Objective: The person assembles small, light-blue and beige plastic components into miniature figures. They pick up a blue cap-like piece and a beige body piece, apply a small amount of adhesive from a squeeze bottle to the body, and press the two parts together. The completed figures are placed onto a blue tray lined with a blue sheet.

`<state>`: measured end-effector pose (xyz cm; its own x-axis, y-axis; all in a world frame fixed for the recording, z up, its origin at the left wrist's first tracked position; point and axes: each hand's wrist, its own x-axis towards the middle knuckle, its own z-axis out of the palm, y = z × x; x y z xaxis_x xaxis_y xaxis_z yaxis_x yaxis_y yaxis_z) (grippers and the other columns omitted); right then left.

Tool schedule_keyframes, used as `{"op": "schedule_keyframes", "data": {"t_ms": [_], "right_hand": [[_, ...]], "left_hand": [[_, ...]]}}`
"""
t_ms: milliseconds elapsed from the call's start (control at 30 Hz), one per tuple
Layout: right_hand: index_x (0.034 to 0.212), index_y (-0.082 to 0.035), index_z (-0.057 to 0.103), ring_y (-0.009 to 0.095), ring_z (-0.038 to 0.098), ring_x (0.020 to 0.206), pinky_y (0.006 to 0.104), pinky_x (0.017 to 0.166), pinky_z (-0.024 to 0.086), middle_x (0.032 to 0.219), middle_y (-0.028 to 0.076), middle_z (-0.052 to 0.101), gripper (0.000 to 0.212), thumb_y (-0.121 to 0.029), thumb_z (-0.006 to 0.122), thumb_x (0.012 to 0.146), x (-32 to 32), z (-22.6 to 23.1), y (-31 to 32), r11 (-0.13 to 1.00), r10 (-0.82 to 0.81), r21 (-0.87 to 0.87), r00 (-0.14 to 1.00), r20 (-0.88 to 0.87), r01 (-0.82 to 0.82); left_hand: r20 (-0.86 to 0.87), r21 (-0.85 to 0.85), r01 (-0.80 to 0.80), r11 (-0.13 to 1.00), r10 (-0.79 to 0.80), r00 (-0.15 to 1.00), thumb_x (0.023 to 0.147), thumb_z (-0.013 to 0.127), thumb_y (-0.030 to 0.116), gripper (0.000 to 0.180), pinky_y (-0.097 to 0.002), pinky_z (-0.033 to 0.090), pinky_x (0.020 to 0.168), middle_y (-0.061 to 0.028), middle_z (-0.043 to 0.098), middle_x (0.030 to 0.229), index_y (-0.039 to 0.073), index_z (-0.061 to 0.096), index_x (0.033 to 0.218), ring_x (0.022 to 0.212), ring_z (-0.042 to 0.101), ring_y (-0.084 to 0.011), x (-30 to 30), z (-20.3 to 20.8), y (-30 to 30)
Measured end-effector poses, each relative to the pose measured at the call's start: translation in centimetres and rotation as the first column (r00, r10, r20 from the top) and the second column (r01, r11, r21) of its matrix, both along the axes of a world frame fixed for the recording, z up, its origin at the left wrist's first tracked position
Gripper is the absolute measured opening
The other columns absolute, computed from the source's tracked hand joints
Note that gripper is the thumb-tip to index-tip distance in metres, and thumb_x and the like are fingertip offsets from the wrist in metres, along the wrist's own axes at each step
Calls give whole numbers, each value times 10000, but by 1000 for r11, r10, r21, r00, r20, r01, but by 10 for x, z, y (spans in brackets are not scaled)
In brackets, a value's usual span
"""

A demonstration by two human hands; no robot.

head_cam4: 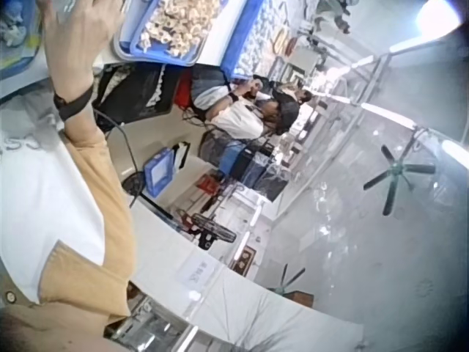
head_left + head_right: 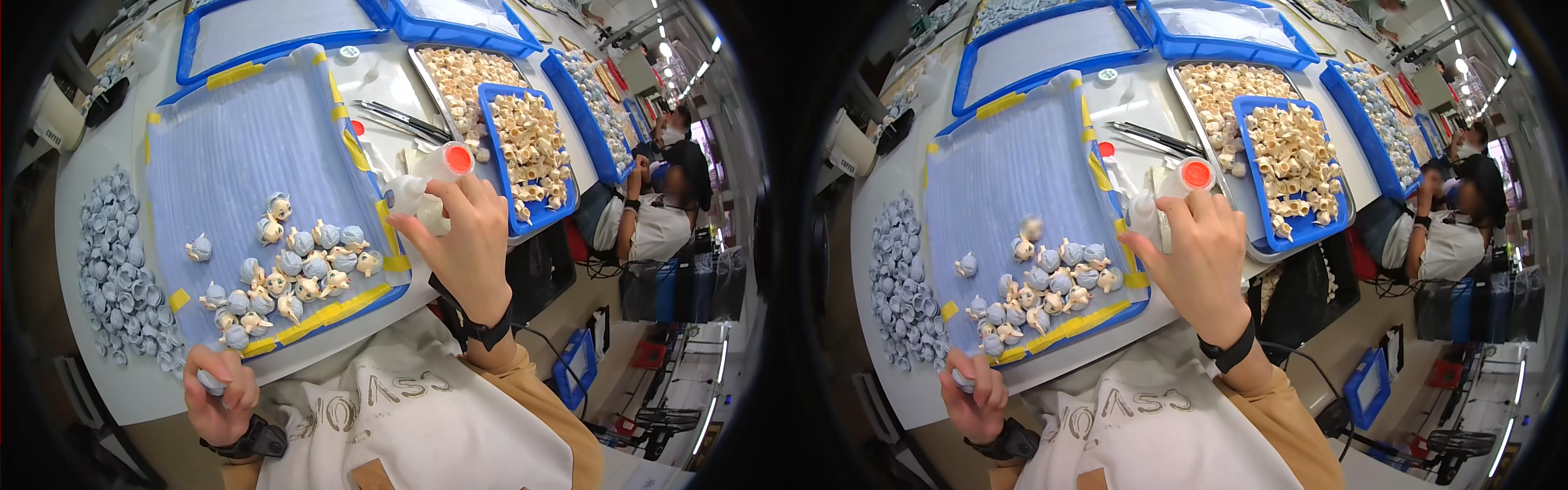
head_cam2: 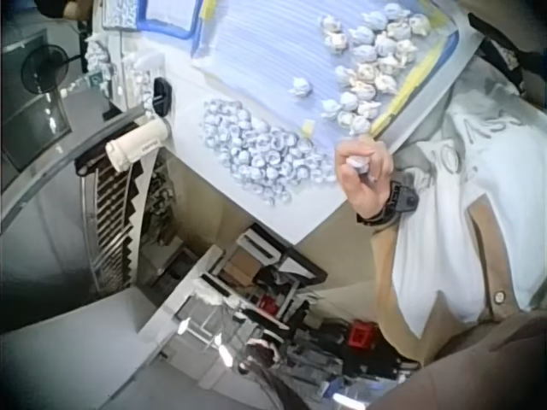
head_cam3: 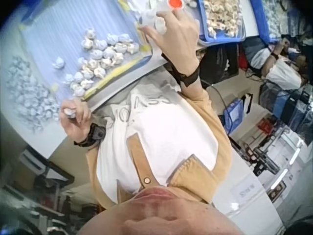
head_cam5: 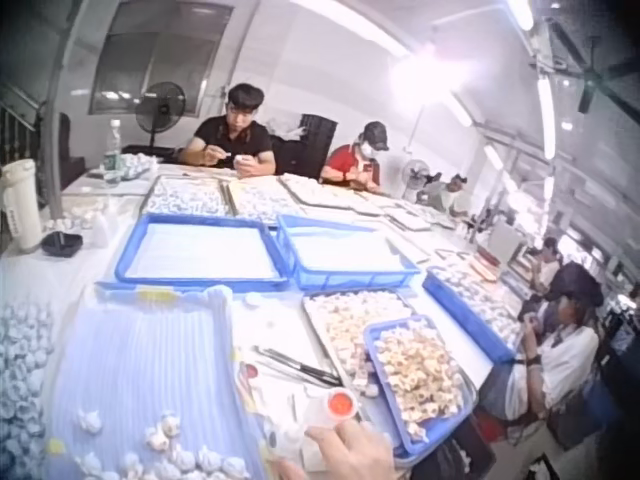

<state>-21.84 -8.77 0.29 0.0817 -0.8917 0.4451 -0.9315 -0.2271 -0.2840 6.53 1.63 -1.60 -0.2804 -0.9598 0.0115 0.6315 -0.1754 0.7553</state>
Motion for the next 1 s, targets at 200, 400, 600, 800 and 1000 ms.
{"op": "schedule_keyframes", "data": {"t_ms": [200,400,600,800,1000], "right_hand": [[785,-71,602,230,504,725,350,626,332,738,55,517,346,-306,776,600,6,-2,-8,999,-40,14,997,-68,41],[793,-38,568,254,550,795,365,674,424,838,112,547,260,-152,737,632,2,7,3,1000,-11,-9,992,125,12],[971,-14,434,206,585,962,314,861,467,1120,192,560,333,51,631,710,-39,24,34,993,39,38,621,783,-109],[972,-3,441,118,599,756,245,677,478,901,127,640,257,-26,601,772,-90,17,53,955,-191,295,740,644,-10],[1009,5,578,116,607,666,245,605,471,749,112,647,285,-117,647,761,-91,27,54,925,-149,379,904,401,-15]], "left_hand": [[-57,46,-66,997,68,996,935,449,372,353,-223,250,395,-24,379,577,33,414,843,445,299,-84,1,-1,4],[-57,48,-89,995,92,994,927,474,347,343,-233,247,382,-23,381,541,28,421,814,435,306,-90,5,0,8],[-49,57,-109,992,112,993,923,481,345,342,-239,244,374,-17,380,520,30,428,801,423,306,-89,3,-2,7],[-55,53,-95,994,98,994,924,478,344,339,-238,243,372,-20,383,528,30,428,807,424,305,-87,1,-4,6],[2,105,-135,985,136,991,928,464,358,330,-217,246,370,-37,386,606,36,407,878,429,310,-77,1,-7,5]]}}
